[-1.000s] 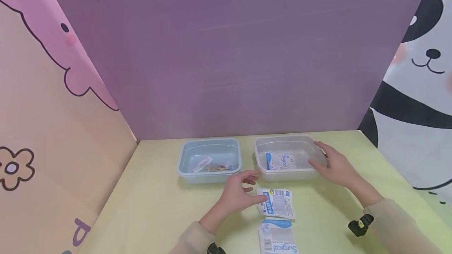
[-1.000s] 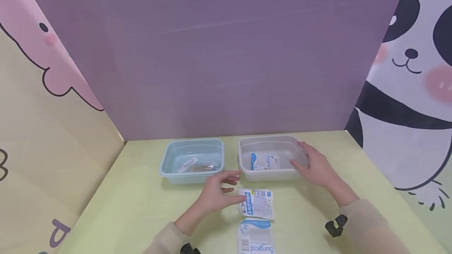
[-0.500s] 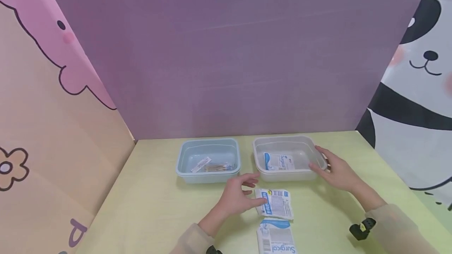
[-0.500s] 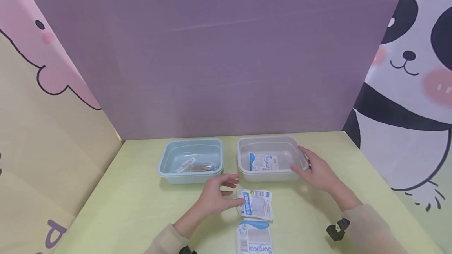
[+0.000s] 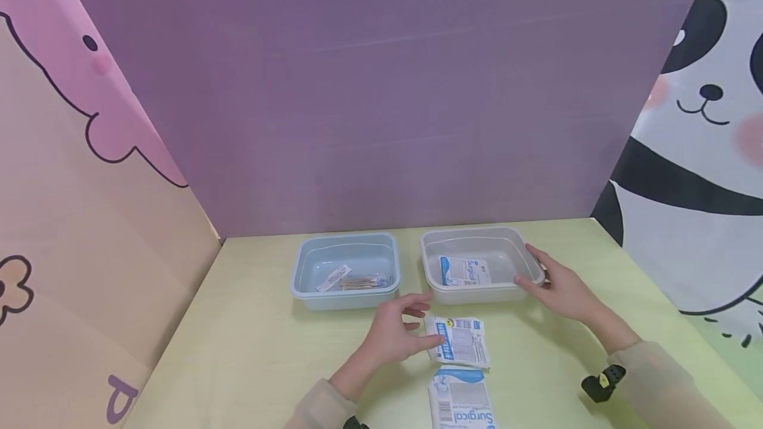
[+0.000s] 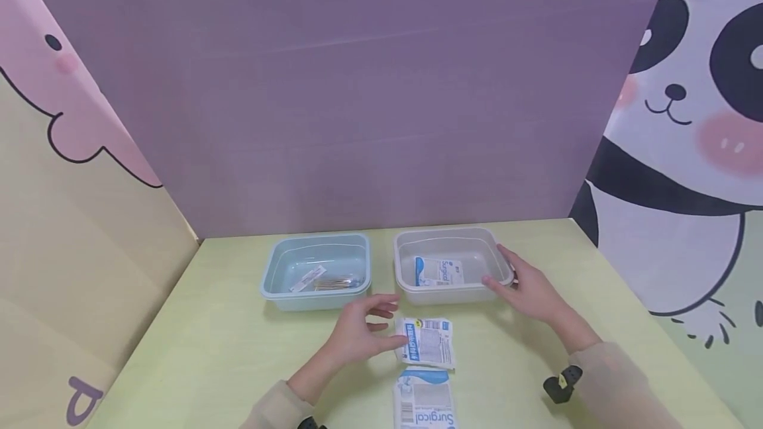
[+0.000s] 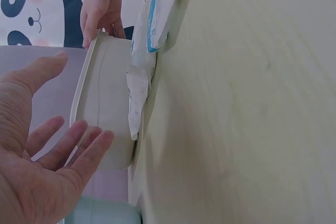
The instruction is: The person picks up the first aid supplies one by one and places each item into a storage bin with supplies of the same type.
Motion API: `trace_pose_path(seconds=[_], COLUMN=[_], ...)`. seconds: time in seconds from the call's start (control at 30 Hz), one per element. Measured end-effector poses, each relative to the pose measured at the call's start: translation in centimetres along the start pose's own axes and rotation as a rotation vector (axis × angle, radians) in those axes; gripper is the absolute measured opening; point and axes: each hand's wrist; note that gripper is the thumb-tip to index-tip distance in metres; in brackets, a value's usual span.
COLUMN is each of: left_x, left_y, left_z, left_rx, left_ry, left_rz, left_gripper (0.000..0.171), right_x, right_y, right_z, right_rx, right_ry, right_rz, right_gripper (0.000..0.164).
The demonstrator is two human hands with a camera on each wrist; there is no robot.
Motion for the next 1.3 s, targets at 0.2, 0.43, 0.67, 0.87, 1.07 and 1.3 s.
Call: trace_pose_path(seconds=[0.2,0.43,0.67,0.87,1.07,1.3], left_x=[-0.1,-0.1,-0.2,-0.5,-0.4,-0.4], left_y=[0.0,-0.5,-1.0,-1.0,-0.9,-0.7], left_z=[0.2,0.5,0.8,0.7,0.9,1.3], left_rx=[0.003,0.014,0.009,0.002,-0.012,-0.003], left_ry=[-0.018,-0.025,-0.031,-0.035,-0.045,-0.062], left_rz=[-0.006,0.006,0.013,-0.01,-0.008,-0.02], left_gripper=[0.067,0.068,0.068,0.068,0.069,0.07], right_x=[-0.2,-0.2,-0.1,0.1,0.2,0.3], right_y=[0.4,0.5,0.4,0.2,0.2,0.2], right_z=[0.1,0.0,-0.2,0.0,0.0,-0.1], right_rx=[0.021,0.034,0.033,0.03,0.013,0.01], right_ry=[-0.007,-0.001,0.022,0.006,0.007,-0.005], right_rz=[0.032,0.031,0.007,0.014,0.016,0.023], right_gripper=[0.087,0.087,0.085,0.086,0.087,0.088])
Point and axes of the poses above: each hand's wrist, its own x-axis towards the middle knuckle, its own z-axis out of the palm, y = z × x, and after that the axes turned 13 degrees about y, right-handed
